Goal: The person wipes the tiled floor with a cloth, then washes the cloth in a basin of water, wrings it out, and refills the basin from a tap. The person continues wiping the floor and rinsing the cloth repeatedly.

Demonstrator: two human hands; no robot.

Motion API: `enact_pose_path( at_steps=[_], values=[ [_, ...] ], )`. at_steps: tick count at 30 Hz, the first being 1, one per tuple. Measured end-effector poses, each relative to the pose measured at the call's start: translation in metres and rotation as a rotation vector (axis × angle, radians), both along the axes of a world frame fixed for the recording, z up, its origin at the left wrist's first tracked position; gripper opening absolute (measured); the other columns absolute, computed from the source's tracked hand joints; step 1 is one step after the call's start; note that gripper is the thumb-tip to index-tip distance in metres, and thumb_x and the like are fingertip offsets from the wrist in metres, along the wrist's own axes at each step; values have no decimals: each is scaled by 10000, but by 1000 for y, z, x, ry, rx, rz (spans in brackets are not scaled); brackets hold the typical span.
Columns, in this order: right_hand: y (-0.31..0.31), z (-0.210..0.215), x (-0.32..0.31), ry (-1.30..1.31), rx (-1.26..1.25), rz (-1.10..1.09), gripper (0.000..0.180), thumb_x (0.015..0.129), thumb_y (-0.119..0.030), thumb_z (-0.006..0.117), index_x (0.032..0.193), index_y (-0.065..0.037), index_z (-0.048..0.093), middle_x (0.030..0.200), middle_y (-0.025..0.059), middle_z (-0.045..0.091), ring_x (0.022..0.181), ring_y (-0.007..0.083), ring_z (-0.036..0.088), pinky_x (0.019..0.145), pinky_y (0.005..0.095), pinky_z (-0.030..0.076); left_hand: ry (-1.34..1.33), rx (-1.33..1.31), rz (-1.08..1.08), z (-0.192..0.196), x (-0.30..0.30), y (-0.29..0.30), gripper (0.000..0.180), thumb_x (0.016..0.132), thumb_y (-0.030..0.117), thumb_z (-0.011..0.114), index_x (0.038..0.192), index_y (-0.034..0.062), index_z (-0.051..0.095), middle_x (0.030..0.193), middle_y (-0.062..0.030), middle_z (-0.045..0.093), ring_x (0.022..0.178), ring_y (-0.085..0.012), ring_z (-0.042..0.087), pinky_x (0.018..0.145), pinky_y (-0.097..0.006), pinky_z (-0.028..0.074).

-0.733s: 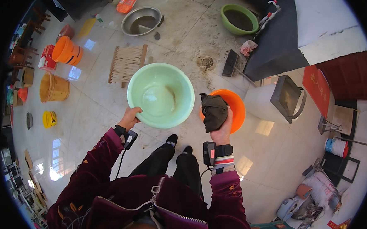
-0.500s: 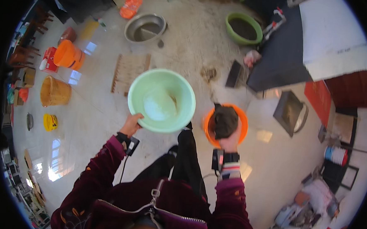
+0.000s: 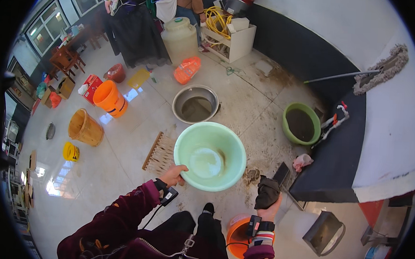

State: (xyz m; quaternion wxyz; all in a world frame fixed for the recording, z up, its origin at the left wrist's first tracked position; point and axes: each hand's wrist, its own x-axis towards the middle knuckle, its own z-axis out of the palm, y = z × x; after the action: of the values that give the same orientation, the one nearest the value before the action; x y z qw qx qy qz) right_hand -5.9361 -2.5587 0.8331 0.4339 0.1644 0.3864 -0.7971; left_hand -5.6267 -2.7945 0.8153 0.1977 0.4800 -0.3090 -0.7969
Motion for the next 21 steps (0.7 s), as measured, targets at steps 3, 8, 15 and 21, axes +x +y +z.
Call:
enact_pose_path(
  at_steps=[3, 8, 15, 21],
  values=[
    [-33, 11, -25, -35, 12, 0, 431, 891, -451, 411, 1073, -110, 602, 957, 49, 657, 770, 190, 632, 620, 302, 535, 57, 5, 83, 0, -26, -25, 343, 789, 74, 515, 1106, -45, 467, 946, -138, 582, 765, -254, 623, 582, -350, 530],
    [-77, 13, -50, 63, -133, 25, 437, 899, -417, 418, 1123, -82, 588, 1001, 63, 653, 831, 200, 628, 682, 295, 531, -26, 99, -17, -13, -59, -83, 313, 821, 72, 475, 1105, -60, 462, 1001, -136, 566, 849, -244, 611, 670, -336, 528],
    [-135, 10, -111, -9, 21, -76, 392, 881, -422, 454, 1048, -107, 617, 952, 61, 665, 794, 208, 639, 654, 312, 528, -7, 153, 18, -45, -133, -169, 363, 780, 65, 538, 1111, -62, 464, 1043, -162, 566, 890, -304, 605, 737, -445, 536],
    [-202, 10, -176, -26, 39, -86, 403, 889, -427, 463, 1078, -100, 605, 996, 65, 653, 839, 214, 629, 706, 326, 522, -41, 211, -64, -57, -186, -246, 401, 770, 49, 542, 1140, -62, 435, 1095, -171, 541, 934, -317, 590, 761, -444, 533]
  ],
)
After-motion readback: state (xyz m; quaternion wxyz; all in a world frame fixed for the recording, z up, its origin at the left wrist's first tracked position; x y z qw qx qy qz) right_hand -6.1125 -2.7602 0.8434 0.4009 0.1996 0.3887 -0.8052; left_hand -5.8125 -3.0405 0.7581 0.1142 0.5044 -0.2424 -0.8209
